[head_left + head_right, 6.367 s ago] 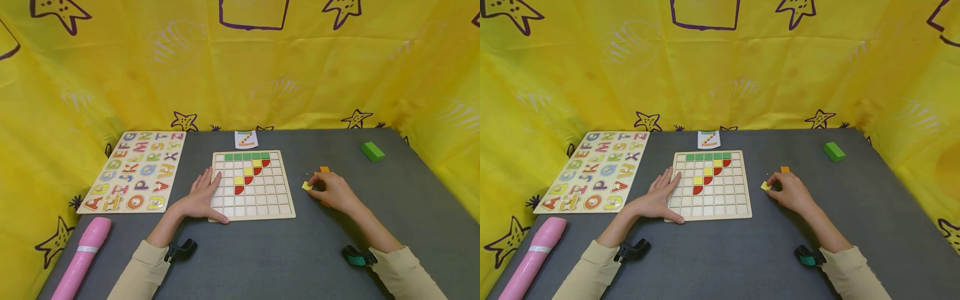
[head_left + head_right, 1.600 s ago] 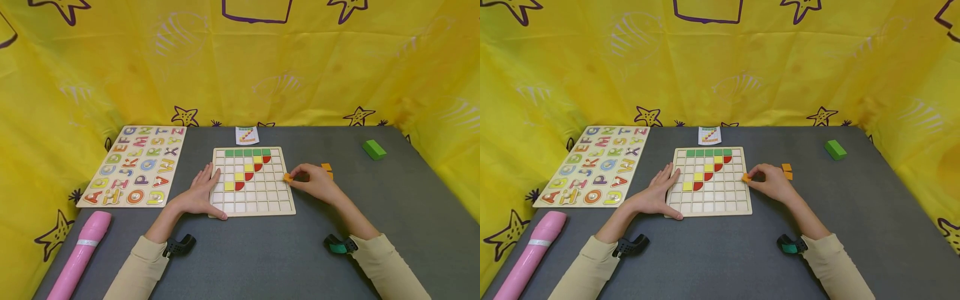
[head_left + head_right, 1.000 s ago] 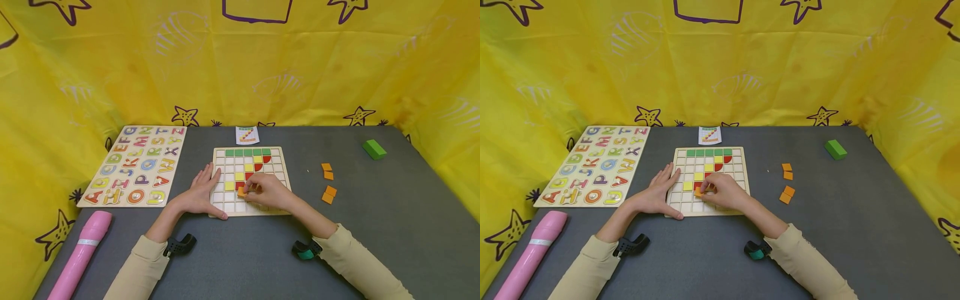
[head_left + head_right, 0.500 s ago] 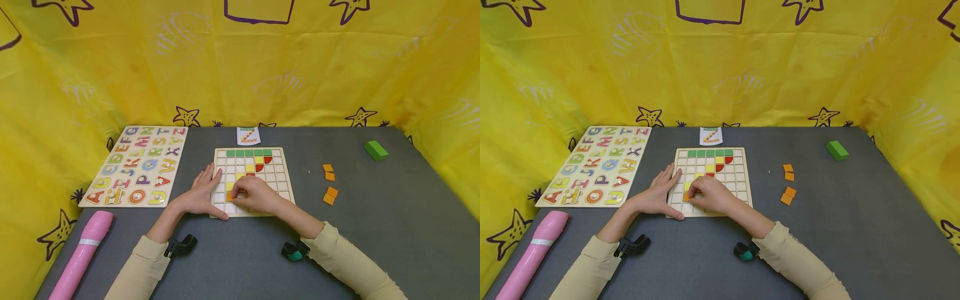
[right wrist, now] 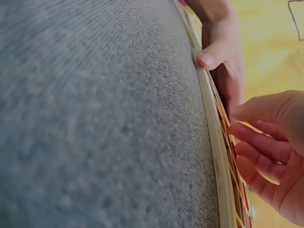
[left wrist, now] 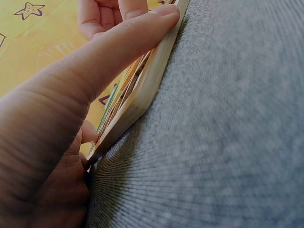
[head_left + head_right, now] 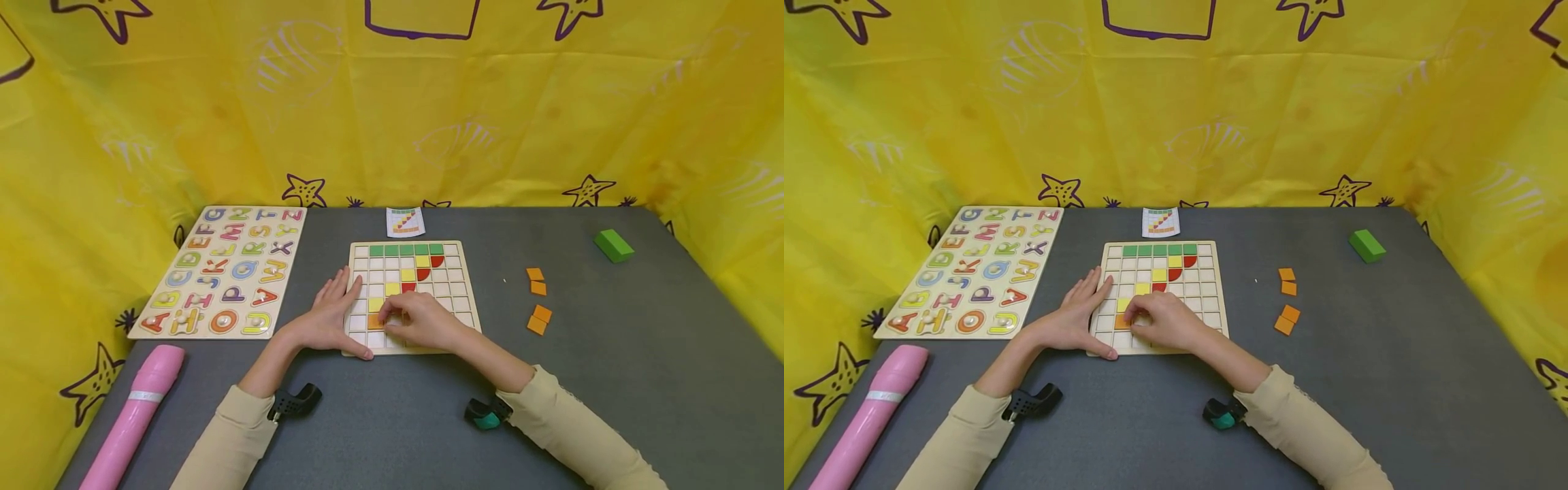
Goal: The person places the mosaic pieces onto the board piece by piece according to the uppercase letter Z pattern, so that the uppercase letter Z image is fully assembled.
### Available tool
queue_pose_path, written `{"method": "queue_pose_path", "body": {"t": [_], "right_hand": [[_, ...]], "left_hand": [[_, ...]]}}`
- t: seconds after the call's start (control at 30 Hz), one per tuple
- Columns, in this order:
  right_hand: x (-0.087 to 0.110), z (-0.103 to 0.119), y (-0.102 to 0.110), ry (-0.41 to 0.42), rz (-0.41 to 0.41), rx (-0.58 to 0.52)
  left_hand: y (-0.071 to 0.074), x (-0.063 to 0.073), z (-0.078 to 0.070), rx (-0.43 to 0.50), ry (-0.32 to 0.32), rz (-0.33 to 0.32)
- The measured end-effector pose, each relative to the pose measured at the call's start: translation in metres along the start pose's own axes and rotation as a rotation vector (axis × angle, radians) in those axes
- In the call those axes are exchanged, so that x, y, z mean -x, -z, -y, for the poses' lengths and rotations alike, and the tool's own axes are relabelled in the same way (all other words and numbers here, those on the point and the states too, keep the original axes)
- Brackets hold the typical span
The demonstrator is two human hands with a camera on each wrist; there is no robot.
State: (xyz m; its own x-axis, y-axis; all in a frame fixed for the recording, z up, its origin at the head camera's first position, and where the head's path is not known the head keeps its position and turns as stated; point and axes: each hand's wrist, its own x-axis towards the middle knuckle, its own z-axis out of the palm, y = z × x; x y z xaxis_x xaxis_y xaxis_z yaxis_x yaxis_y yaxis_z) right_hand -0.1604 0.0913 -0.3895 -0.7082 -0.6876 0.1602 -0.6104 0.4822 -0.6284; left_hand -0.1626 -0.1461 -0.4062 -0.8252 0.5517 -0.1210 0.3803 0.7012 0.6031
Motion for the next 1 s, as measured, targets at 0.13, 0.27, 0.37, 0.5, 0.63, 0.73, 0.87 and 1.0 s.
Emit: {"method": "queue_pose_path", "body": {"t": [0.13, 0.27, 0.37, 0.5, 0.63, 0.73, 0.87, 1.0], "right_hand": [[0.007, -0.003, 0.005, -0.034, -0.01, -0.006], [0.018, -0.009, 0.014, -0.064, -0.03, -0.001], [0.028, -0.016, 0.023, -0.085, -0.037, -0.005], [0.047, -0.026, 0.037, -0.113, -0.052, -0.02], [0.069, -0.041, 0.053, -0.153, -0.088, -0.012], [0.086, -0.057, 0.067, -0.194, -0.136, 0.037], [0.109, -0.077, 0.086, -0.268, -0.208, 0.164], [0.128, -0.092, 0.103, -0.345, -0.262, 0.269]], "left_hand": [[-0.001, -0.001, -0.001, 0.002, 0.005, 0.004], [-0.001, -0.002, 0.0, 0.001, 0.008, 0.004], [-0.001, -0.002, 0.001, -0.004, 0.01, 0.004], [-0.002, -0.002, 0.003, -0.007, 0.004, 0.003], [-0.002, -0.002, 0.004, 0.002, -0.004, 0.0], [-0.001, -0.001, 0.004, 0.004, -0.006, -0.001], [-0.001, -0.001, 0.004, 0.006, -0.011, -0.003], [-0.002, -0.002, 0.004, 0.009, -0.01, 0.001]]}}
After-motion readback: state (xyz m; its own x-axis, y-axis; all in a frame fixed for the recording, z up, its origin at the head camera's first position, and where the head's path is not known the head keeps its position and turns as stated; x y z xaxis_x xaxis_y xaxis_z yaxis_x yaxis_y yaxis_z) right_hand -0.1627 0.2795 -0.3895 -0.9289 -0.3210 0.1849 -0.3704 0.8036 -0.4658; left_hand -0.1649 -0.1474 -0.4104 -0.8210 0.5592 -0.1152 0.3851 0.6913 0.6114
